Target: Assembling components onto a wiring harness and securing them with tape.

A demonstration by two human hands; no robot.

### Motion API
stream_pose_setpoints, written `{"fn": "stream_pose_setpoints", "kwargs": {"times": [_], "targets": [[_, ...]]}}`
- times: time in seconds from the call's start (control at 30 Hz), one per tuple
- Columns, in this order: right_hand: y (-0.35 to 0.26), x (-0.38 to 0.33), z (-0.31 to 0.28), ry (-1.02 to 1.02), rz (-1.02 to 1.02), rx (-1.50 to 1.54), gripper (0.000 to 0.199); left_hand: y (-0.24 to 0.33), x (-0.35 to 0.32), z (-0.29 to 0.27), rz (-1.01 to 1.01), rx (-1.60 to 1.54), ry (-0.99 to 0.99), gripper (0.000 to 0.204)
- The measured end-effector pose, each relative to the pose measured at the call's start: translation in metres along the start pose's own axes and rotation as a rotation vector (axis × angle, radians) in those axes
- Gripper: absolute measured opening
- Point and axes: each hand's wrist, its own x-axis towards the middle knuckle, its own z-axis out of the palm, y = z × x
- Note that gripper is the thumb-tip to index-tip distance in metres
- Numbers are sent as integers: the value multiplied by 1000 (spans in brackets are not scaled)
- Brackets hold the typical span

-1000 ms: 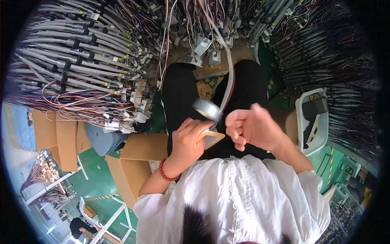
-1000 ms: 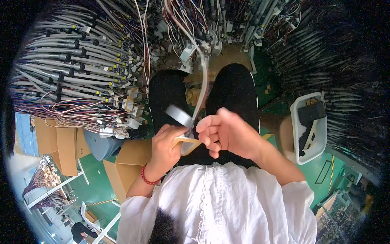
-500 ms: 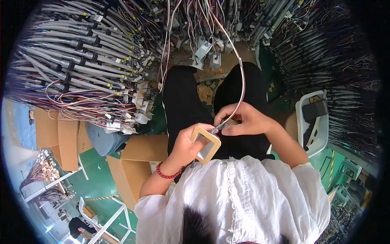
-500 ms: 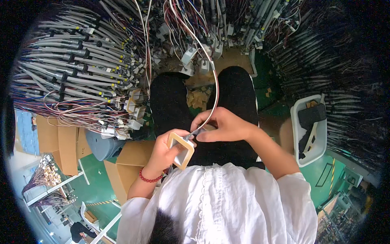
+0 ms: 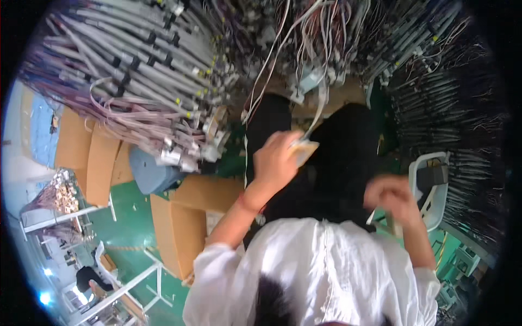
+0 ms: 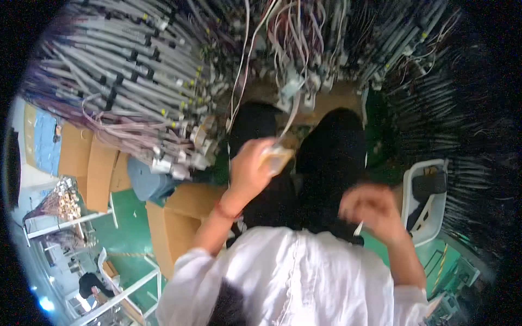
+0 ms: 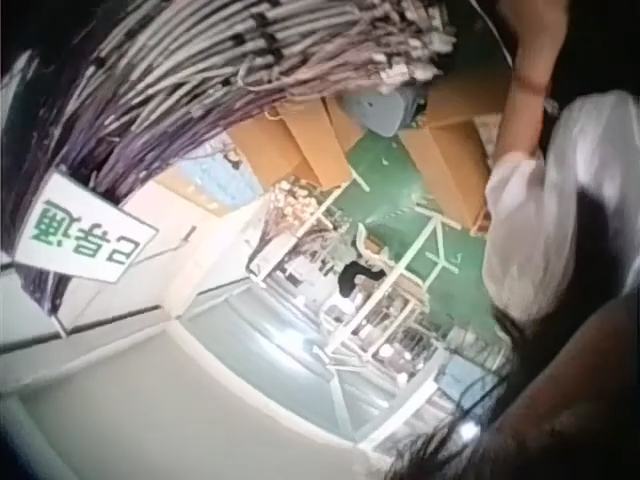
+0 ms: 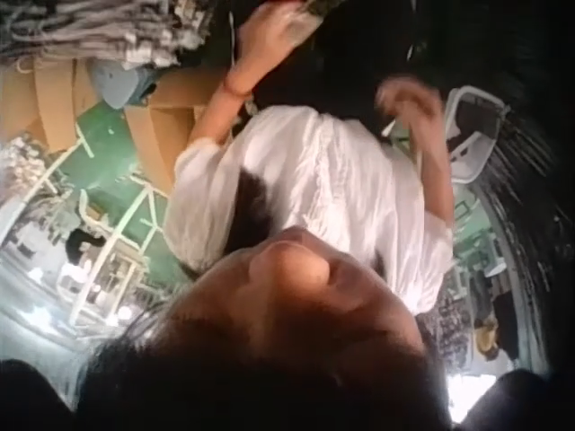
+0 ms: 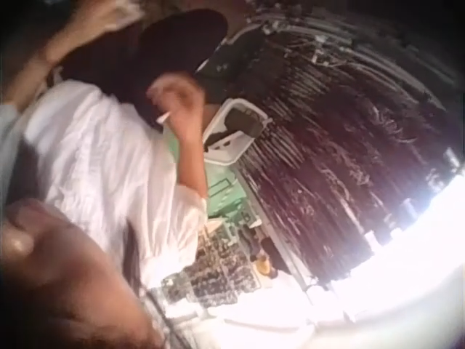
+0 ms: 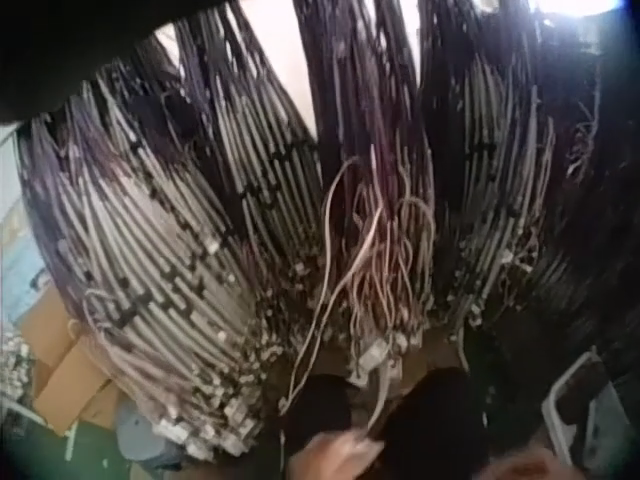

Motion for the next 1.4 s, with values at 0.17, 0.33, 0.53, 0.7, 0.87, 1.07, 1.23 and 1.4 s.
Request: {"fn": "stream_pose_setpoints", "kwargs": {"times": [0.17,0.33,0.53,0.7,0.87,1.07,1.23,1.4], "targets": [[94,47,-23,593,-452,-1107,15,-16,7,35,-38,-325,-249,74],[120,60,-9,708,-496,-1272,21,-79,33,1,-213,-16,443,19],[107,59,-7,546,-528,-1450,30,-108,28,6,-118,200,379,20],[90,48,-4,459,-383,-1533,39,-100,25,-2,-65,185,267,15],[52,62,19,439,-460,-1430,50,-72,-7,-14,-204,-29,217,5],[44,145,108,65,-144,-217,28,-12,-34,-7,-193,-278,239,9],[51,166,125,183,-353,-174,23,-36,-86,-17,-272,-288,340,9],[66,166,158,-64,-319,-216,21,-37,-127,-21,-522,-590,324,10]]}}
